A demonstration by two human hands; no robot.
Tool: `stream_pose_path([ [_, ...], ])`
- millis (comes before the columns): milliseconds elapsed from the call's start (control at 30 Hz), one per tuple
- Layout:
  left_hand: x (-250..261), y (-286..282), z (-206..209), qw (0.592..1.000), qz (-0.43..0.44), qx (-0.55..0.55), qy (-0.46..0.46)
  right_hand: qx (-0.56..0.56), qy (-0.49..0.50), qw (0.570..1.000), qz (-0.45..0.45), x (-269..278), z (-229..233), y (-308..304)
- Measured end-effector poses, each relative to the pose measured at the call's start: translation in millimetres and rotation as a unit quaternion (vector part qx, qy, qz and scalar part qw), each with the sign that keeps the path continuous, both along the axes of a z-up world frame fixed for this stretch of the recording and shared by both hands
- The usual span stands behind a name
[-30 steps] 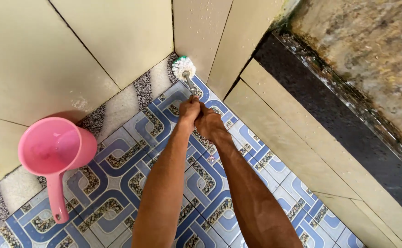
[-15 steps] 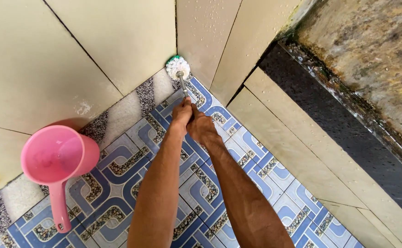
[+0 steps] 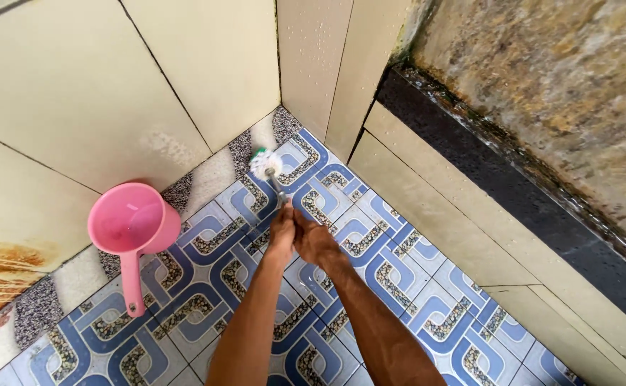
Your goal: Scrubbing stained bathroom tiles on the floor and wall using a brush
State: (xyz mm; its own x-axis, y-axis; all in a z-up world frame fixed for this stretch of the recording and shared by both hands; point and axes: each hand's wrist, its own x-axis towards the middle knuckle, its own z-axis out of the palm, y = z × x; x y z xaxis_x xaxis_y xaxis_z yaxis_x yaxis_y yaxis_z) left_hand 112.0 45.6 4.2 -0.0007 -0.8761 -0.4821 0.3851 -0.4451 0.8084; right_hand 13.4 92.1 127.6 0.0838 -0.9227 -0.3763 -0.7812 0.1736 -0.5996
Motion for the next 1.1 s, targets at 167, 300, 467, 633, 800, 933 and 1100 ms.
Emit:
stream_pose_path([
  [167,73.6,47.1,-8.3,0.995,0.047,0.083,-0.025,0.004,0.017,0.994,0.110,52.2,-23.7,33.4],
  [300,133.5,60.3,-45.9,0.994,0.104,0.015,-0.002,0.068,-0.009,0.995,0.069,104.0,24.8,50.2],
  [467,155.6,71.2,-10.2,0.990,0.137,-0.004,-0.029,0.068,0.001,0.990,0.122,125.2,46.1,57.3],
  [633,115.5,57.6,6.2,0.982,0.076,-0.003,-0.173,0.080,-0.022,0.993,0.088,91.9,37.0,57.7],
  [800,31.7,17.4,-38.9,0.987,-0.055,0.018,-0.149,-0.083,0.012,0.996,0.042,25.1,-34.5,51.1],
  [933,-47.5,9.3,4.1,0.973,-0.122,0.048,-0.188,-0.041,0.057,0.996,-0.061,-18.8,13.4,52.8],
  [1100,-80.7,5.9,-30.3,0.975,-0.118,-0.031,-0.187,-0.007,0.038,0.993,-0.113,-39.6,26.3,56.8],
])
